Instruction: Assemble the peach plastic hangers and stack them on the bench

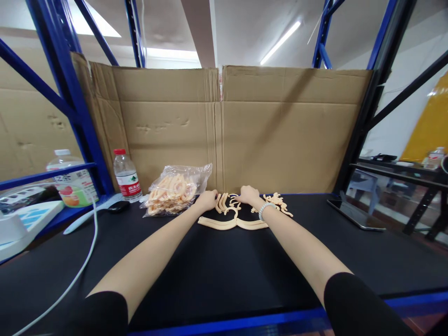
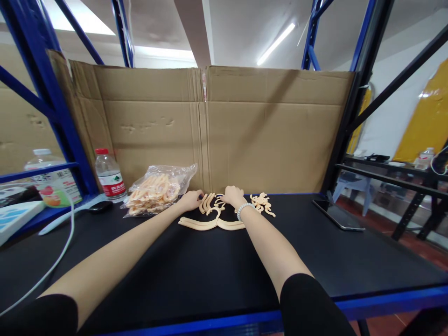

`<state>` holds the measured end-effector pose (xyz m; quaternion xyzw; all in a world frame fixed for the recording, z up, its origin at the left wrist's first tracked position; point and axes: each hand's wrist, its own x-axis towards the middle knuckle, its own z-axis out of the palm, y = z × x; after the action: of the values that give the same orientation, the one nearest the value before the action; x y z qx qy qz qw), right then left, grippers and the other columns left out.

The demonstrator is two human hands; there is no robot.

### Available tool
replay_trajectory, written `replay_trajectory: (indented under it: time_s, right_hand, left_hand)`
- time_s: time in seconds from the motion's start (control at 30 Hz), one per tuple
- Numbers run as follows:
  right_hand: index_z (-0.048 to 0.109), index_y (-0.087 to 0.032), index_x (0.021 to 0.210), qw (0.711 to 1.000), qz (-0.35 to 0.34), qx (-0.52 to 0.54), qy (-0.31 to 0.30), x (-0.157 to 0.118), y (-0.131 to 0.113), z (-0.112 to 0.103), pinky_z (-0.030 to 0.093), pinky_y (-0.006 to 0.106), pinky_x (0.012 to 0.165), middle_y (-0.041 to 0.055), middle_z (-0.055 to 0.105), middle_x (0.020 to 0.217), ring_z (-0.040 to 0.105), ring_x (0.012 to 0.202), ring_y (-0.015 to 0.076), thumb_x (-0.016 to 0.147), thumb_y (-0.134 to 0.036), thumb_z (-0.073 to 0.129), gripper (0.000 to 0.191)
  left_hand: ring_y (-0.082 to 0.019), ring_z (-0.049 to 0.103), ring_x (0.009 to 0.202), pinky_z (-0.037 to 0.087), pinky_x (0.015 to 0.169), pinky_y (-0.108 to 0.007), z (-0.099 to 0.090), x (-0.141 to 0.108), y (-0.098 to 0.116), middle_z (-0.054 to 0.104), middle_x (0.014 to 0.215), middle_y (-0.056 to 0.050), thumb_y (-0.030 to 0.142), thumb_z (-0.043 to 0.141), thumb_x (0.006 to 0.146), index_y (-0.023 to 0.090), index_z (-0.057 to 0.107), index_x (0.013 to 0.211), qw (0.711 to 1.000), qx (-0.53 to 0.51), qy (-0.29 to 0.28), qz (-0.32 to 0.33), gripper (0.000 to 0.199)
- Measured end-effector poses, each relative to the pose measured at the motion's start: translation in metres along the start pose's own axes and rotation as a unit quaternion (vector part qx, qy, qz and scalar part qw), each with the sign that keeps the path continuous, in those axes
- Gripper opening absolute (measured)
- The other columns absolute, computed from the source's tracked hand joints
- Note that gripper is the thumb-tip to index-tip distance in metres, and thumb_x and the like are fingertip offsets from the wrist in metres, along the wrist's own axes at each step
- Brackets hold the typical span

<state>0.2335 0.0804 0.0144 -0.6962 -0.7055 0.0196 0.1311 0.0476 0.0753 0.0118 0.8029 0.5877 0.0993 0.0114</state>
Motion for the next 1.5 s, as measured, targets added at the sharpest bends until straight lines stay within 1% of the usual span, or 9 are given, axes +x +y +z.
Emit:
replay_trajectory:
  time_s: [0.13,0.33,0.6,0.8,1.0,1.17,1.23,1.37,1.5]
  right_hand:
    - [0.069,-0.010,0.104,0.999,0.024,0.032,0.012,0.003,0.001,0.004,0.050,0.034,0.078,0.0217,0.067,0.104,0.064,0.099,0.0304,0.073,-0.023,0.068,0.033]
    - [0.072,-0.013,0.088,0.989,0.045,0.125,0.059,-0.001,0.004,-0.003,0.050,0.029,0.073,0.0173,0.070,0.094,0.067,0.092,0.0277,0.073,-0.021,0.066,0.018]
    - [0.065,-0.017,0.067,0.940,0.049,0.314,0.122,-0.011,0.023,-0.010,0.048,0.025,0.076,0.0078,0.071,0.078,0.065,0.087,0.0204,0.071,-0.015,0.066,0.005]
    - [0.056,-0.016,0.064,0.836,0.050,0.544,0.044,-0.041,0.030,-0.010,0.048,0.021,0.054,0.0013,0.060,0.056,0.055,0.050,0.0105,0.074,-0.013,0.063,0.012]
    - [0.063,-0.014,0.078,0.703,0.017,0.710,-0.040,-0.075,0.042,-0.019,0.050,0.021,0.059,0.0039,0.063,0.066,0.057,0.057,0.0098,0.077,-0.016,0.064,0.003]
    - [0.066,-0.013,0.081,0.640,0.006,0.763,-0.088,-0.092,0.053,-0.024,0.052,0.023,0.067,0.0048,0.065,0.074,0.060,0.066,0.0110,0.075,-0.015,0.067,0.007]
    - [0.066,-0.014,0.078,0.622,0.002,0.775,-0.107,-0.098,0.054,-0.022,0.052,0.024,0.068,0.0048,0.066,0.074,0.062,0.068,0.0119,0.071,-0.017,0.073,0.010]
    - [0.064,-0.015,0.079,0.631,-0.012,0.765,-0.129,-0.110,0.051,-0.015,0.051,0.023,0.070,0.0042,0.069,0.077,0.063,0.069,0.0116,0.063,-0.023,0.082,0.025]
    - [0.065,-0.015,0.078,0.676,-0.047,0.719,-0.154,-0.126,0.044,-0.011,0.051,0.023,0.069,0.0040,0.069,0.079,0.063,0.072,0.0119,0.060,-0.030,0.085,0.031]
  left_hand:
    - [-0.021,0.060,0.097,0.052,0.083,-0.041,0.000,0.000,-0.002,0.059,0.112,-0.009,0.034,0.056,0.091,0.014,0.056,0.114,1.000,0.015,-0.005,-0.017,0.031]
    - [-0.021,0.060,0.098,0.052,0.083,-0.041,-0.002,-0.005,0.003,0.058,0.114,-0.009,0.033,0.056,0.091,0.014,0.055,0.116,0.998,0.049,-0.002,-0.039,0.031]
    - [-0.022,0.060,0.098,0.052,0.082,-0.042,-0.005,-0.015,0.010,0.058,0.115,-0.009,0.032,0.057,0.090,0.014,0.054,0.117,0.995,0.085,0.004,-0.050,0.032]
    - [-0.021,0.060,0.097,0.052,0.082,-0.041,-0.011,-0.023,0.016,0.059,0.113,-0.009,0.031,0.057,0.090,0.014,0.056,0.114,0.996,0.087,0.024,-0.013,0.030]
    - [-0.027,0.057,0.105,0.046,0.091,-0.043,-0.027,-0.051,0.036,0.063,0.100,-0.014,0.010,0.050,0.088,0.009,0.060,0.103,0.990,0.028,0.113,0.078,0.017]
    - [-0.019,0.063,0.090,0.051,0.082,-0.032,-0.037,-0.071,0.048,0.065,0.102,-0.009,0.011,0.047,0.087,0.014,0.053,0.116,0.975,-0.090,0.152,0.132,0.030]
    - [-0.016,0.065,0.082,0.053,0.076,-0.028,-0.035,-0.081,0.050,0.066,0.097,-0.006,0.015,0.051,0.085,0.015,0.052,0.114,0.962,-0.184,0.134,0.151,0.029]
    - [-0.018,0.064,0.083,0.054,0.074,-0.030,-0.020,-0.111,0.053,0.062,0.086,-0.004,0.029,0.061,0.080,0.016,0.053,0.089,0.843,-0.505,0.083,0.163,0.018]
    - [-0.017,0.064,0.078,0.056,0.070,-0.030,-0.001,-0.142,0.050,0.063,0.089,-0.005,0.032,0.057,0.085,0.017,0.052,0.091,0.805,-0.565,0.092,0.155,0.017]
